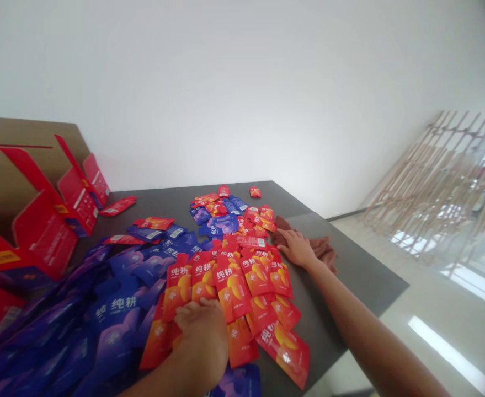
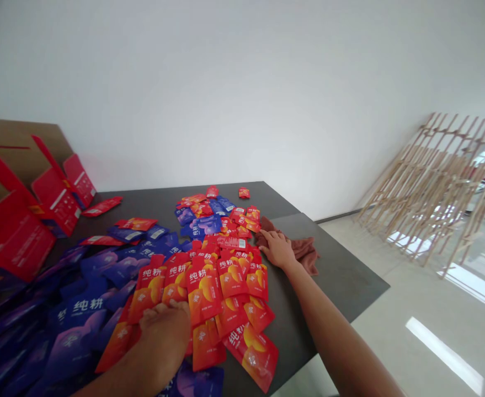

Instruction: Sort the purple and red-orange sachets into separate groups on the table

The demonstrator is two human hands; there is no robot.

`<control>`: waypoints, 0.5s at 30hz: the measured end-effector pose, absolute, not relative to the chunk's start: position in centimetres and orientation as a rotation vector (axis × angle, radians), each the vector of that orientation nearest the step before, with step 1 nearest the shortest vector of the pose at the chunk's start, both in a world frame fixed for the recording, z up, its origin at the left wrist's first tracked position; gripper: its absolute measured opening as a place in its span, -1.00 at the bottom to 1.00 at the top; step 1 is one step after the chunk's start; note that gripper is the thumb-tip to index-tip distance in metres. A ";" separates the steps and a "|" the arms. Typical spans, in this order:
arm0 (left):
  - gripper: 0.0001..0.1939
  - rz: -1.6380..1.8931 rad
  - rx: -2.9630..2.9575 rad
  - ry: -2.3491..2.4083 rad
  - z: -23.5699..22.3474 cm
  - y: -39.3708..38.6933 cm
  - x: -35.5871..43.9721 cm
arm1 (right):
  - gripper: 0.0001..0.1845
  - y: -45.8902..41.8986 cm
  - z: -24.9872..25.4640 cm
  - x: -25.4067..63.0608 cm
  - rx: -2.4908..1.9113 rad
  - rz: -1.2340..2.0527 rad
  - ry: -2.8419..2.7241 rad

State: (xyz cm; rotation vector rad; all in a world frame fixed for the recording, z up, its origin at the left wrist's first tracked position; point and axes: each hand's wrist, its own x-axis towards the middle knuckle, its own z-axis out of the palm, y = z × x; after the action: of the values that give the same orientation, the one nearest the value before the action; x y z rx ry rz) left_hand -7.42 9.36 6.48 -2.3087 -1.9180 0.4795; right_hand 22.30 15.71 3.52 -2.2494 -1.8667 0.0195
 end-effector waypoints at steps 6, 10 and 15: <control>-0.49 0.469 -2.254 -1.916 6.4 8.9 -7.3 | -0.68 14.6 7.2 21.8 -2.062 -0.124 -1.744; -0.50 0.471 -2.248 -1.924 6.2 8.8 -7.2 | -0.67 12.0 9.1 17.3 -1.742 -0.039 -2.038; -0.47 0.479 -2.244 -1.951 5.8 8.9 -7.0 | -0.41 11.0 5.9 12.7 -1.384 0.326 -2.377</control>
State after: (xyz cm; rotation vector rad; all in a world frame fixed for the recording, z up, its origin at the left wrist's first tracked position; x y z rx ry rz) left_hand -7.00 8.87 5.83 -2.2444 -1.9512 0.4790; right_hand 12.69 11.03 5.86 -1.3836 -2.3771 0.3261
